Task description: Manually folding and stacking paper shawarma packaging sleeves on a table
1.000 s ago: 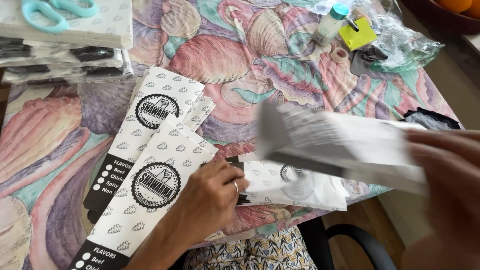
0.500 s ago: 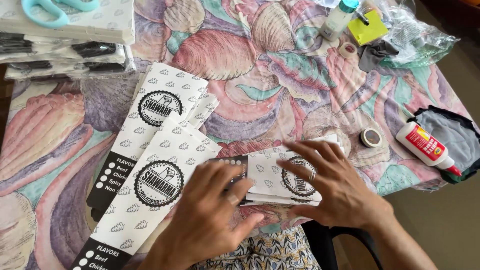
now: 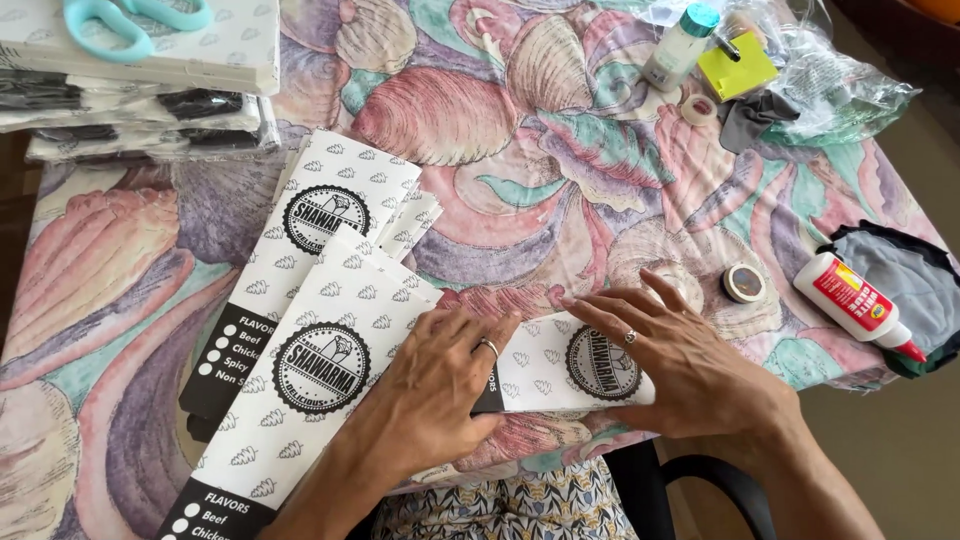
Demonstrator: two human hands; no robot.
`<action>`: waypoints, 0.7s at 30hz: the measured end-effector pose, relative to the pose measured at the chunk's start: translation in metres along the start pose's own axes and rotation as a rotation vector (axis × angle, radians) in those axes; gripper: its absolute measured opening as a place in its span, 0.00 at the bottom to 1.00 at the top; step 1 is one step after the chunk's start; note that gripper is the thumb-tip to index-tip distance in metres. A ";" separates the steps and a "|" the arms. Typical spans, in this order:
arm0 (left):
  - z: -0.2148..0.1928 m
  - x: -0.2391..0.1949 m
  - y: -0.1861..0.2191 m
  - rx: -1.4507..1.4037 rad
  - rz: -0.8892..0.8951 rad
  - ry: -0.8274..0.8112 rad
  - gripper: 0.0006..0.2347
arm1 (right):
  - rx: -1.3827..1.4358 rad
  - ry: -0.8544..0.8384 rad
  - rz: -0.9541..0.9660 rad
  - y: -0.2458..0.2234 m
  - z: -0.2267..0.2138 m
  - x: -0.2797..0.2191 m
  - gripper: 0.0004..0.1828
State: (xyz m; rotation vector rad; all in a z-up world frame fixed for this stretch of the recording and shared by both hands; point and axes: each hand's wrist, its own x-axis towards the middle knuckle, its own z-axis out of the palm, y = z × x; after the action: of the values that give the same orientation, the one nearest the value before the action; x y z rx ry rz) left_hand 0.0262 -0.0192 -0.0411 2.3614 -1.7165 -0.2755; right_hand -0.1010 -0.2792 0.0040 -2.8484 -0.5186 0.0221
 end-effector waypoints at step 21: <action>0.020 -0.021 0.034 0.459 -0.080 0.370 0.37 | -0.190 0.192 0.386 0.014 0.058 -0.054 0.48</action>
State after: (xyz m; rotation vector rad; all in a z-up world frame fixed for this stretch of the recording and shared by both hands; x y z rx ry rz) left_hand -0.0173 -0.0103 -0.0506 2.5707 -1.6350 0.5707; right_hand -0.1501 -0.2969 -0.0570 -3.0447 0.0762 -0.2412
